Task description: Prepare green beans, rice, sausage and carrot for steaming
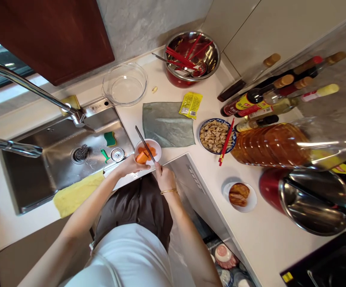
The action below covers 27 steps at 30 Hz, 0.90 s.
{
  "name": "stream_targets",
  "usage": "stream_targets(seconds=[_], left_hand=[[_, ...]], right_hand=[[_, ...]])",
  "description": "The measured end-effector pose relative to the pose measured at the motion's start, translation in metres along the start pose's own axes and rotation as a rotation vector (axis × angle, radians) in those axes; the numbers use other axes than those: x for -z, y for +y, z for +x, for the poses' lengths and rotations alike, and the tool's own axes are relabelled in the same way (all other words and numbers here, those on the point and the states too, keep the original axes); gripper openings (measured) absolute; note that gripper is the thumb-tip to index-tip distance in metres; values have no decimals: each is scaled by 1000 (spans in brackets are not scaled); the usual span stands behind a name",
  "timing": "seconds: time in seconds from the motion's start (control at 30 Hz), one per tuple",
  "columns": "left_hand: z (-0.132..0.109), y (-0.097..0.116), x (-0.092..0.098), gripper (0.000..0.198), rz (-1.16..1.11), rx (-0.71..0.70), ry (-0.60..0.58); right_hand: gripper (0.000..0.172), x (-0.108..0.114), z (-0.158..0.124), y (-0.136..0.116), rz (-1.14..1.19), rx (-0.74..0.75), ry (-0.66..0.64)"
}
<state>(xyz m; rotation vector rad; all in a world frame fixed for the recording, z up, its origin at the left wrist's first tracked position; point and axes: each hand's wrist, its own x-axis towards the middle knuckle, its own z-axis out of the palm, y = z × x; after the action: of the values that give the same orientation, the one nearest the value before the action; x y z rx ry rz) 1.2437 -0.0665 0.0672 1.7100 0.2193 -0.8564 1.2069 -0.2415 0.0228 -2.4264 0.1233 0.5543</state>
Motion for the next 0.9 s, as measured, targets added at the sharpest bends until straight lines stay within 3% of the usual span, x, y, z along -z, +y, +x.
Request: stream_targets(seconds=[0.1,0.27,0.5,0.67,0.9], left_hand=[[-2,-14,7,40,-16,-51,105],[-4,-38,17,43,-148,-186,169],[-9,-48,21,35,-16,-332,417],[-12,-47,13,44,-370,-290,387],[-10,-47,0,44,-622,-145,355]], right_hand=[[75,0,0,2,68,14,4],[68,2,-7,7,200,49,14],[59,10,-21,11,259,53,23],[57,15,-29,9,307,38,11],[61,24,-36,3,282,69,53]])
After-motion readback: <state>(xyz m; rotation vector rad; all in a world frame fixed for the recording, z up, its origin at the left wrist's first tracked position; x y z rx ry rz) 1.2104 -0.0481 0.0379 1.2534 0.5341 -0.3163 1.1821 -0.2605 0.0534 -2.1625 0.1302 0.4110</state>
